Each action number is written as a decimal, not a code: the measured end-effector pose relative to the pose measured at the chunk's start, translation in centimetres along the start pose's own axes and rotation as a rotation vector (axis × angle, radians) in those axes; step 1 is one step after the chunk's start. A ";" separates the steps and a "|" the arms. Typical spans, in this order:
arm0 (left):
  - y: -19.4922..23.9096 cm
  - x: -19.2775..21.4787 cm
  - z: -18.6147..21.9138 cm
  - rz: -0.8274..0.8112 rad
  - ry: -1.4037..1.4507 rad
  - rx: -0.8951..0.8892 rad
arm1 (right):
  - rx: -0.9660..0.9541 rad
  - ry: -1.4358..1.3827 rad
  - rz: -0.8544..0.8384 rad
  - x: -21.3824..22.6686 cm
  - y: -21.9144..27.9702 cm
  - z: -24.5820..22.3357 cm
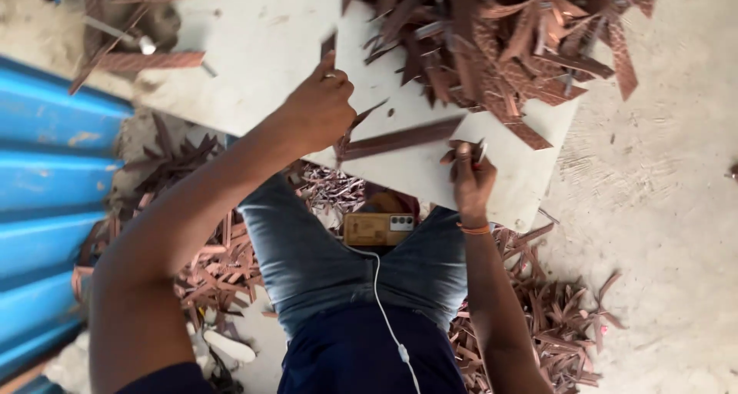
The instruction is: Trimming excess material and cleaning loose threads from patterned leather straps using a nipper tool.
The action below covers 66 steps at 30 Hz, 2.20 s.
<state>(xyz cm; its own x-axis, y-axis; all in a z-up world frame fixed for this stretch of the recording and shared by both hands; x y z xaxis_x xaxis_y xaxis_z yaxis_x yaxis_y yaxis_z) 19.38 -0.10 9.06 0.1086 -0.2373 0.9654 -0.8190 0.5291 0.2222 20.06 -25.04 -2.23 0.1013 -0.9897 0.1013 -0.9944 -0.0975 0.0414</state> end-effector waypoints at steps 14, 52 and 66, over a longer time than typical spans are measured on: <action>4.0 -10.0 -2.5 0.489 0.910 0.725 | 0.083 0.144 0.033 -0.9 0.8 -2.7; 7.3 -8.1 3.3 0.850 0.939 0.763 | 0.146 0.344 -0.470 -13.3 1.5 -6.7; 5.5 -8.4 2.6 0.654 0.972 0.672 | 0.639 0.862 -0.250 -13.6 3.9 -12.1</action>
<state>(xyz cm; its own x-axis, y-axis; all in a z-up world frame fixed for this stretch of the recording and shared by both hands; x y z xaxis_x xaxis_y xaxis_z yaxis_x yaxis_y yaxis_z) 12.53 2.67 1.77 -0.2822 0.7193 0.6348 -0.9583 -0.2425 -0.1512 15.21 -10.66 8.57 0.0423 -0.5539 0.8315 -0.7507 -0.5668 -0.3394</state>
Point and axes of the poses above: each hand's wrist, its own y-axis away from the middle knuckle, its own x-axis out of the back of the hand, z = x × y, the point moved 10 cm from there along -y, towards the middle knuckle, and after that the axes turned 2 degrees about y, right-handed, at the moved point
